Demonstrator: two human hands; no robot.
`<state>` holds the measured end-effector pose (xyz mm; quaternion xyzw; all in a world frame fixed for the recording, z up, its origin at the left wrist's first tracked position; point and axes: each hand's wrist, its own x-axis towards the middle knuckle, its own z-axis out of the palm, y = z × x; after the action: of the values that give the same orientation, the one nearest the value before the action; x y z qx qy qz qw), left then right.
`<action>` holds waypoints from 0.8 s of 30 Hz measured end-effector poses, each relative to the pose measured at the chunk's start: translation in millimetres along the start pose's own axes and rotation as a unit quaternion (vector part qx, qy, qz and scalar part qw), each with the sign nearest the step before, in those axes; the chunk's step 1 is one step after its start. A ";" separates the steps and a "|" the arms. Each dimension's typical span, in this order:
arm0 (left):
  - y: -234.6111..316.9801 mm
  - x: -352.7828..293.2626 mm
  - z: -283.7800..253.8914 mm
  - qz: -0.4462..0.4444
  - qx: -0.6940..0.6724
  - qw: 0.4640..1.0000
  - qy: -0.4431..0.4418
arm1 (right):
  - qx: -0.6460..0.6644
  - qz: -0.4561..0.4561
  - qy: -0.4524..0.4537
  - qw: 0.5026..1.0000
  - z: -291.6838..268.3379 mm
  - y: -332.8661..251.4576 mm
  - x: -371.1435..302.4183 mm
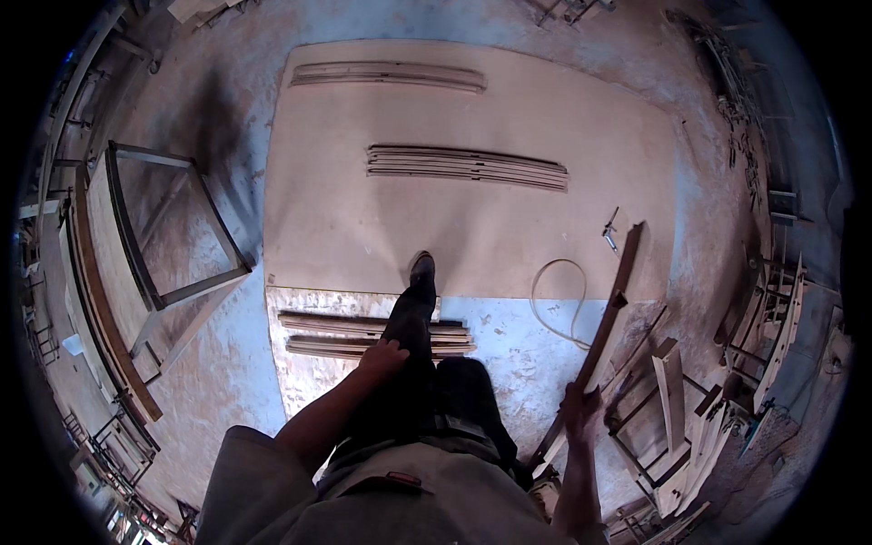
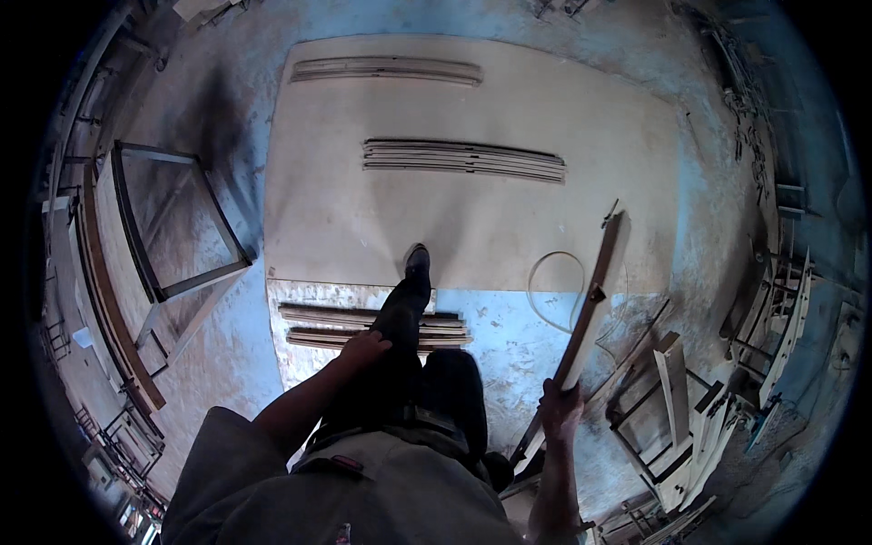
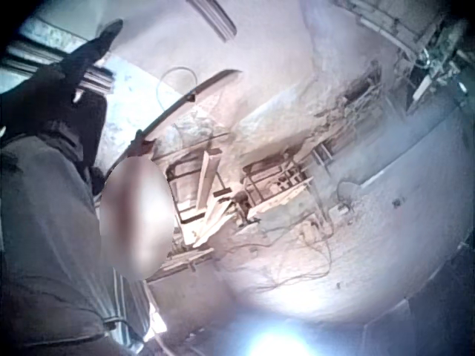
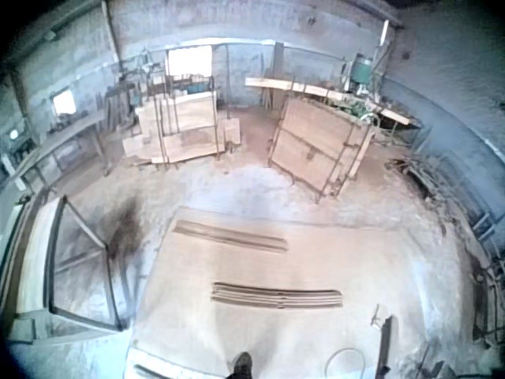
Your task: The person hammers nails into two wooden pieces on a workbench, then separates them and walks across the workshop. They pick up another wooden piece and align it with the first to form a frame, then place the assembled frame on a stack of similar frames.
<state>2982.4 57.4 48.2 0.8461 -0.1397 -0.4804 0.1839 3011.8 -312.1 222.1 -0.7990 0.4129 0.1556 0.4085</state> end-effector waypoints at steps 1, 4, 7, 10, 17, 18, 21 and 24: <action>1.0 6.6 -10.6 0.015 0.012 1.000 0.016 | -0.078 0.020 -0.004 0.997 3.7 -27.0 6.2; 5.7 22.9 -24.4 0.017 0.003 0.996 0.085 | -0.212 -0.045 -0.028 0.976 15.7 -52.7 34.5; 15.4 37.8 -37.6 -0.012 -0.019 0.992 0.127 | -0.225 -0.084 -0.086 0.967 19.8 -41.9 80.0; 27.6 42.1 -53.3 -0.025 -0.085 0.982 0.168 | -0.243 -0.112 -0.120 0.956 20.5 -61.7 115.5; 62.3 66.2 -73.8 -0.113 -0.397 0.903 0.119 | -0.255 -0.186 -0.219 0.923 30.5 -137.1 242.0; 71.2 75.4 -73.4 -0.082 -0.494 0.864 0.062 | -0.259 -0.193 -0.224 0.919 28.9 -151.8 262.0; 93.8 92.1 -4.2 -0.010 -0.708 0.704 -0.049 | -0.260 -0.225 -0.251 0.905 25.8 -186.9 316.7; 134.2 116.5 -40.8 0.046 -0.469 0.880 -0.059 | -0.242 -0.171 -0.294 0.908 21.6 -240.4 351.6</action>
<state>3067.8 -103.4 38.5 0.6238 0.0520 -0.5297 0.5724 3417.6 -404.3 128.7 -0.8498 0.0803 0.4068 0.3256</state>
